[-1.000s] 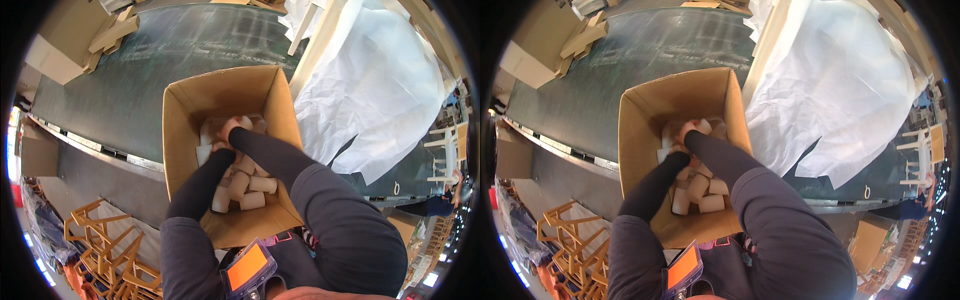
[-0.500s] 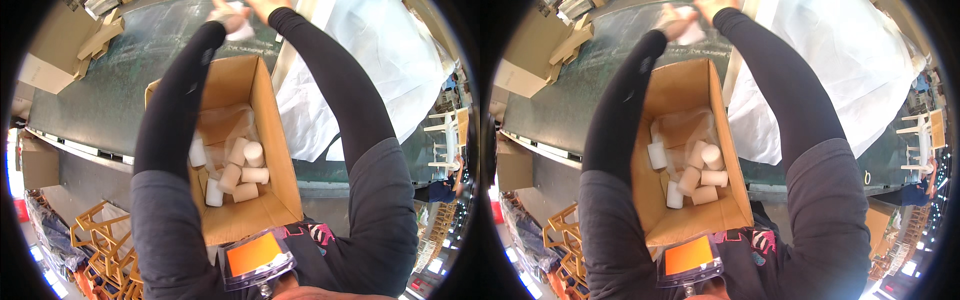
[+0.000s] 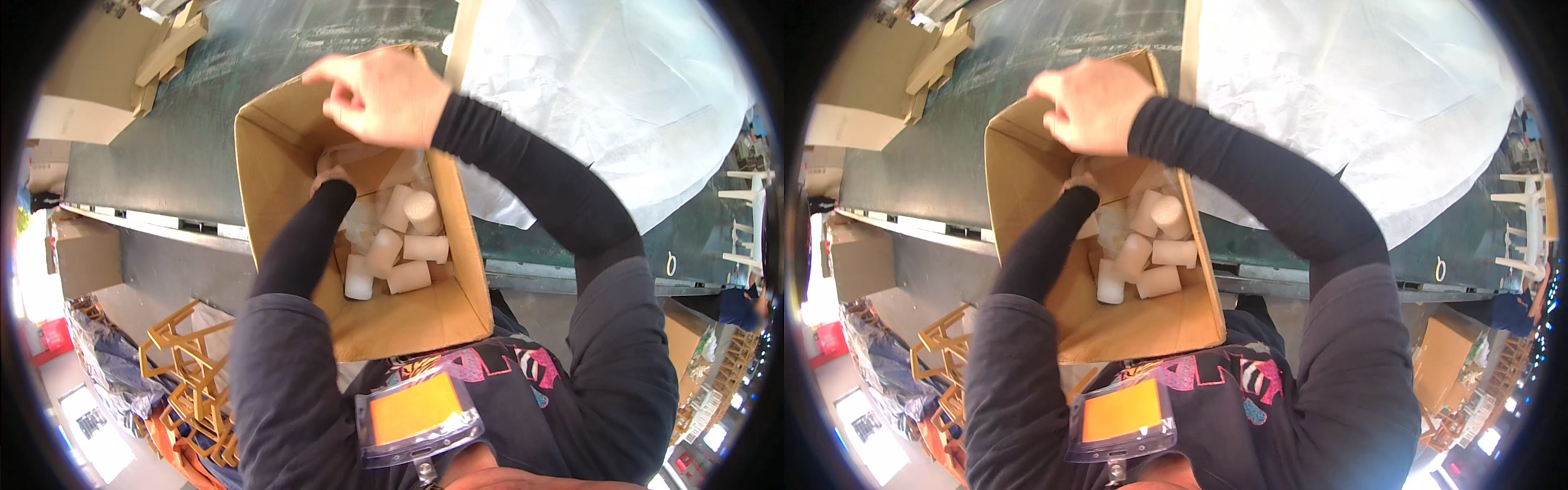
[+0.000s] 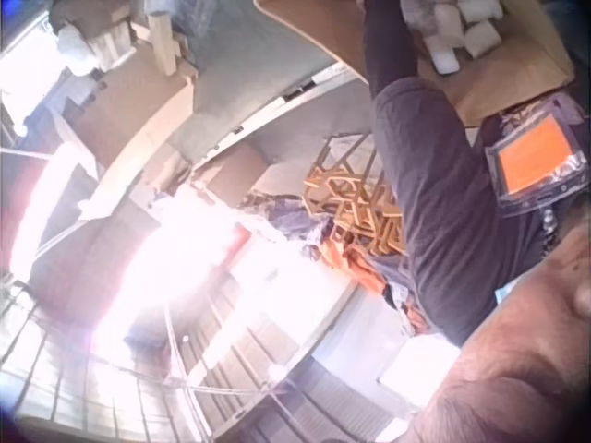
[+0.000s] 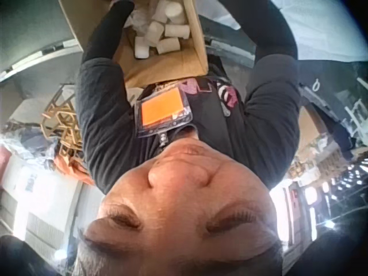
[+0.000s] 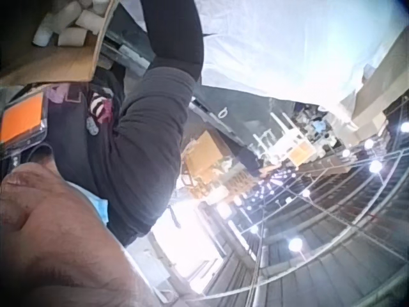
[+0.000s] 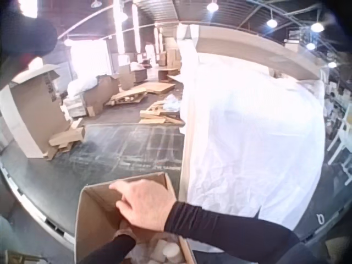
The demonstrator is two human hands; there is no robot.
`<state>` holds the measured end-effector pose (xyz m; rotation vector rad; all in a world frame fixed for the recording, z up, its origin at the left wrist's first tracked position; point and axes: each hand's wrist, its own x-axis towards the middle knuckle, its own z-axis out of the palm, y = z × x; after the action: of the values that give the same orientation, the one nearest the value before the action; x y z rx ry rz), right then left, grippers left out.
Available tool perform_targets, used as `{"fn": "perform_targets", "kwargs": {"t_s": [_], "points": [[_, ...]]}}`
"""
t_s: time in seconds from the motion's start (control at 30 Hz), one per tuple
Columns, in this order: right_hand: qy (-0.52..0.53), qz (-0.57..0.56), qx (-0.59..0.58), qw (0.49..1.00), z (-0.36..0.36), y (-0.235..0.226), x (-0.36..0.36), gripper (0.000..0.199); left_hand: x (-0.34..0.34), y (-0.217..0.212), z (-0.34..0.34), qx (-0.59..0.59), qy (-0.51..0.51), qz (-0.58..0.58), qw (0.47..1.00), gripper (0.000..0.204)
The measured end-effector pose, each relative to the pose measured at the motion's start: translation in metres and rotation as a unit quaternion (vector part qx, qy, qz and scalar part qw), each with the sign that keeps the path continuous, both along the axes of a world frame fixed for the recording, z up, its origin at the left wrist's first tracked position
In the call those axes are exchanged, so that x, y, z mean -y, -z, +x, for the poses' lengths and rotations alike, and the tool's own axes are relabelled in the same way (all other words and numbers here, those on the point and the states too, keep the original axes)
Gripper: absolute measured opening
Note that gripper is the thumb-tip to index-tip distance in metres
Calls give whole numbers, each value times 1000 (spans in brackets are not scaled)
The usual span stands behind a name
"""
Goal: The person wraps a white chair with a woven backrest using protective paper and tape. They place cardboard pieces on the seat and back, secure them with tape, and cover the chair with a large white sheet, taping it in place.
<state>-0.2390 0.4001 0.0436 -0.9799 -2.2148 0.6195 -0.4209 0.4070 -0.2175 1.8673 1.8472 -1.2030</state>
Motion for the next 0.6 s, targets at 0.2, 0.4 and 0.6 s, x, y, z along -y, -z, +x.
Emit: {"fn": "perform_targets", "kwargs": {"t_s": [0.2,0.4,0.6], "points": [[-188,-121,513,829,-23,63,34,40,3,5,0,33,-79,35,996,61],[-245,-292,892,243,-110,202,40,43,-14,9,-40,154,-149,35,976,61],[-101,-218,906,348,-65,285,60,31,31,21,-27,164,-275,78,944,63]]}}
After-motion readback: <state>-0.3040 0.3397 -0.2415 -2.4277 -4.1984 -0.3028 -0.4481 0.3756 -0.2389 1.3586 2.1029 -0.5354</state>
